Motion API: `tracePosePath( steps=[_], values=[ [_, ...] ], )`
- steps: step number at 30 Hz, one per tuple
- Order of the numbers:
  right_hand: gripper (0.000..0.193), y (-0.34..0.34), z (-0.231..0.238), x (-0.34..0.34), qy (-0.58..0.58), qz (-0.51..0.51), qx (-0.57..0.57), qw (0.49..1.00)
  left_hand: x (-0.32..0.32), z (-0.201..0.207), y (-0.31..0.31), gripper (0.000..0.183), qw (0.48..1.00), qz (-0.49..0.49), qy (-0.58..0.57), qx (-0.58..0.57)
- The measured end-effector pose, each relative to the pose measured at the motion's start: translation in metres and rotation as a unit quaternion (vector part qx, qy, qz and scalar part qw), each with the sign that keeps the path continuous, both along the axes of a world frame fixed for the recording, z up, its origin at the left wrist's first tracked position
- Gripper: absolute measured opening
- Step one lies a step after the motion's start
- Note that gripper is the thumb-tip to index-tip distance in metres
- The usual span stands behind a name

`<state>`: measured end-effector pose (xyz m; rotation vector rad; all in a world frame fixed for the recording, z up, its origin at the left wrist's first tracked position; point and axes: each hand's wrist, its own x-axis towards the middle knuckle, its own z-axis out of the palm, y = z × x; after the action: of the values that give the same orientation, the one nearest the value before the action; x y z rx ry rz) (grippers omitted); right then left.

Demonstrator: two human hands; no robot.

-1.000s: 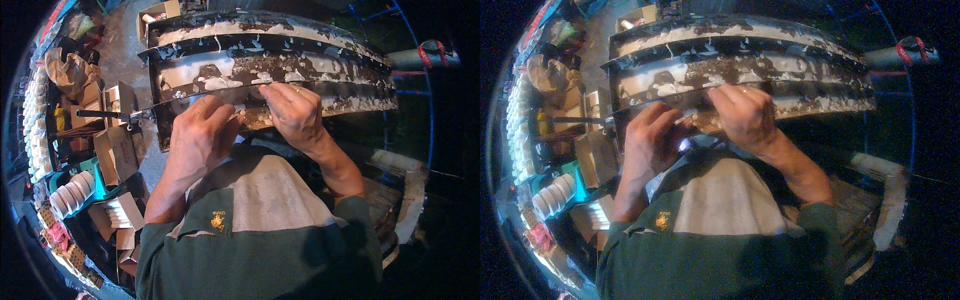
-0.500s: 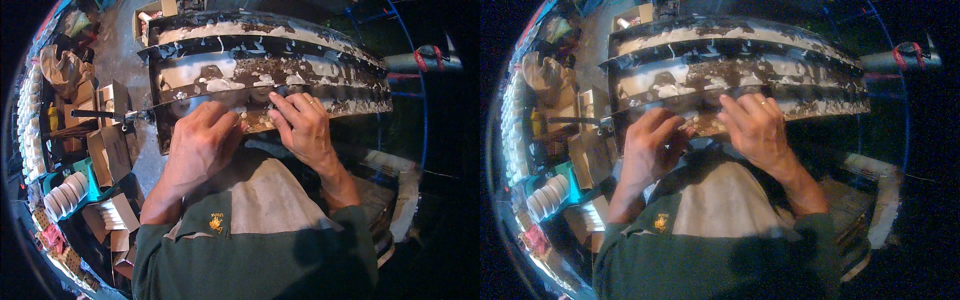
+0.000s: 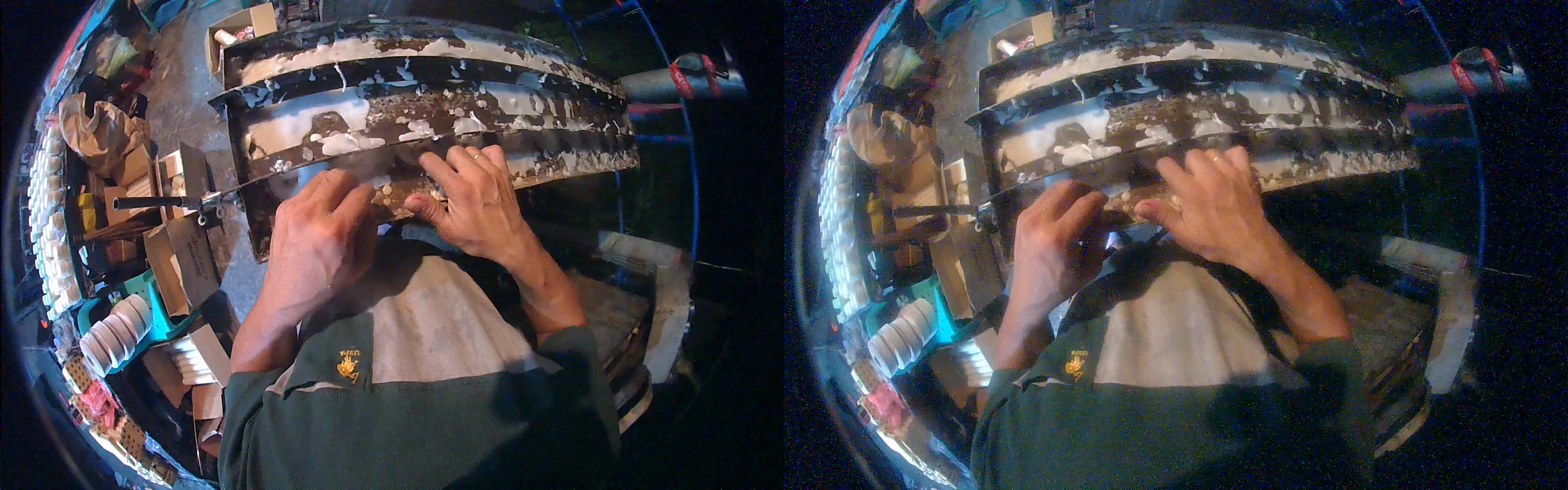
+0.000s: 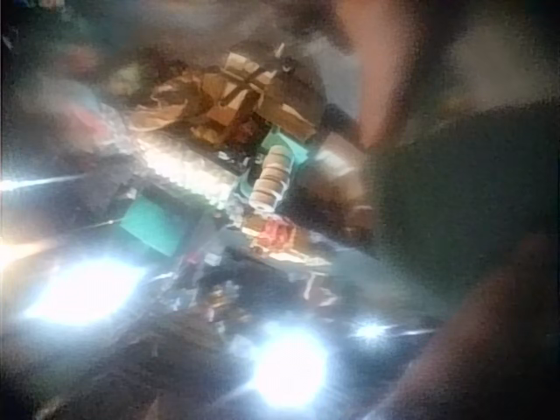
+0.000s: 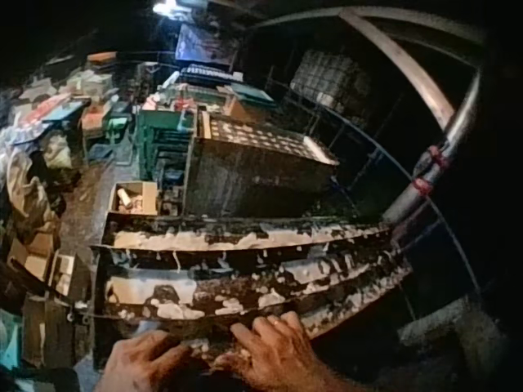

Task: The person places pink wax pieces into a metal mold, then moves to a wooden rack to insert wicks into white candle bases. They use a small tool to adjust the wicks and handle the candles one by one.

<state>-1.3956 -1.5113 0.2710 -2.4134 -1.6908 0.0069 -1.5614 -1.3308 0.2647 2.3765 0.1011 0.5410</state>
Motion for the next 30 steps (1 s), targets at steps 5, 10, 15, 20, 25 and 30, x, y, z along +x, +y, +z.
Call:
tracePosePath(
  steps=[5,10,15,20,25,30],
  values=[
    [0.040,-0.016,0.009,0.007,0.056,-0.015,0.090,0.994,-0.002,0.004,0.000,0.029,0.999,0.010,0.010,0.029],
    [0.025,-0.056,0.024,0.041,0.102,-0.127,0.099,0.982,-0.013,0.010,-0.008,0.036,0.997,0.027,0.017,0.071],
    [0.026,-0.059,0.024,0.065,0.136,-0.057,0.070,0.987,-0.012,0.024,-0.016,0.030,0.994,0.011,0.075,0.076],
    [0.026,-0.091,0.030,0.107,0.179,-0.098,0.013,0.979,-0.005,0.021,-0.027,0.041,0.988,0.006,0.109,0.109],
    [0.026,-0.101,0.028,0.142,0.258,-0.008,-0.051,0.965,0.007,0.021,-0.040,0.039,0.985,-0.005,0.128,0.116],
    [0.029,-0.102,0.026,0.154,0.250,0.029,-0.074,0.965,0.026,0.020,-0.053,0.036,0.985,-0.044,0.114,0.120]
  ],
)
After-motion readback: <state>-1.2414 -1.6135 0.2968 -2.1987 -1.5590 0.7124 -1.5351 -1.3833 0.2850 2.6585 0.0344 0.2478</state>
